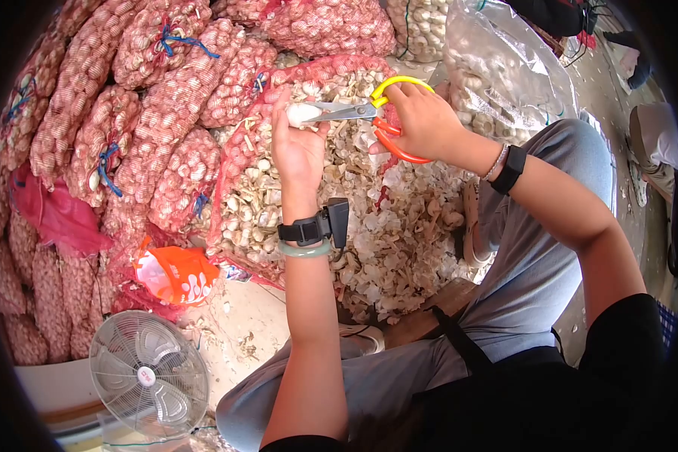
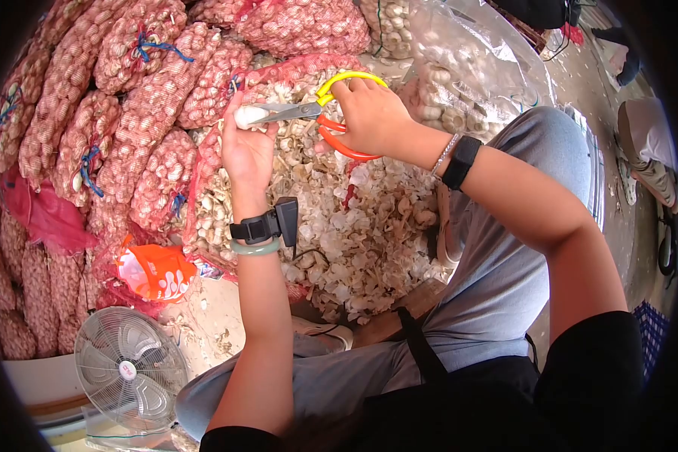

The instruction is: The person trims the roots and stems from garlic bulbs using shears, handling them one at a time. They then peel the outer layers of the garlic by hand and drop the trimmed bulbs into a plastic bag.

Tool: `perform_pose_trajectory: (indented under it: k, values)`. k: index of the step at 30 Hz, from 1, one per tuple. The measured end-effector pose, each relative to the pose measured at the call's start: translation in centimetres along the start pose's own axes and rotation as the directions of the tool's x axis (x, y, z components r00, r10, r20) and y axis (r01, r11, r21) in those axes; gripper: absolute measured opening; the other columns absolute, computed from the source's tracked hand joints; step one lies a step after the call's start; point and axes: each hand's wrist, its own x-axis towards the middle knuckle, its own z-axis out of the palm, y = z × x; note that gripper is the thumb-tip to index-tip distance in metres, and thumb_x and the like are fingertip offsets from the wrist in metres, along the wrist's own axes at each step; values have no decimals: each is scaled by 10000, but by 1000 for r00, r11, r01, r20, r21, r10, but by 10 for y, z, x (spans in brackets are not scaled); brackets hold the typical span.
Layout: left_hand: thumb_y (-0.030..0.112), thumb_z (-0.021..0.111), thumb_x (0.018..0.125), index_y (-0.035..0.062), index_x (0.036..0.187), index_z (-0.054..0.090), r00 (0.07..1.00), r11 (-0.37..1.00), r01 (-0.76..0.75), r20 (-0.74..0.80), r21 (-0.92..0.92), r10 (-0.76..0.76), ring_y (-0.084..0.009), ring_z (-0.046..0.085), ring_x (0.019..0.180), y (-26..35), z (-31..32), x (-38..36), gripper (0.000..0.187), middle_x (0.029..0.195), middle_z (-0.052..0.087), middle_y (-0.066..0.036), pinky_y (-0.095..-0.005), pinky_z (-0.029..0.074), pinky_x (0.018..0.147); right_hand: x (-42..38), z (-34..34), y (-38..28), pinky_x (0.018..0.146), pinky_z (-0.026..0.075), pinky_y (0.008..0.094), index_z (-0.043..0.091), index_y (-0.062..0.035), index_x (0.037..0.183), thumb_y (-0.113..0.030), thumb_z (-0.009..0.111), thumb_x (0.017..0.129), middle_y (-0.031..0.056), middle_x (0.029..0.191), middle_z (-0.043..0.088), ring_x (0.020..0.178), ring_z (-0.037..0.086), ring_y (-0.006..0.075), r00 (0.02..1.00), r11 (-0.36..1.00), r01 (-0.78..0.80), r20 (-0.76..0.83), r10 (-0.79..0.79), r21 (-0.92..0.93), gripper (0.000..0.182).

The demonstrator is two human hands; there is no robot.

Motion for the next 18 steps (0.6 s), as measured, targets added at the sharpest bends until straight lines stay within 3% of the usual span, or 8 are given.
perform_pose_trajectory:
  k: [7, 13, 17, 18]
  values:
    - [248, 332, 956, 134, 1337, 392, 999, 998, 40, 8, -42, -40, -173, 524, 976, 4, -1, 2, 402, 1126, 530, -101, -327, 467, 784, 0, -17, -12, 775, 496, 427, 575, -26, 1072, -700, 604, 682, 180, 926, 634, 900, 622, 323, 976, 980, -142, 186, 115, 142, 779]
    - [237, 319, 951, 132, 1331, 403, 1000, 1000, 20, -12, 19, -20, -168, 530, 950, 4, -3, 2, 404, 1102, 540, -101, -320, 475, 753, 3, -18, -12, 705, 512, 421, 604, -77, 1093, -700, 575, 708, 167, 835, 648, 810, 645, 316, 936, 972, -193, 323, 141, 136, 732]
    - [233, 319, 945, 139, 1316, 416, 1000, 999, -6, -23, 44, 7, -168, 535, 939, 4, -2, 1, 394, 1098, 546, -104, -328, 478, 728, 2, -20, -13, 683, 514, 418, 605, -51, 1064, -684, 573, 722, 161, 815, 649, 802, 645, 312, 941, 973, -188, 308, 139, 136, 720]
    - [233, 319, 945, 139, 1316, 416, 1000, 999, -6, -23, 44, 7, -168, 535, 939, 4, -2, 1, 394, 1098, 546, -104, -328, 478, 728, 1, -17, -12, 676, 515, 420, 590, -29, 1050, -689, 573, 719, 159, 820, 647, 798, 645, 311, 966, 981, -155, 224, 125, 121, 738]
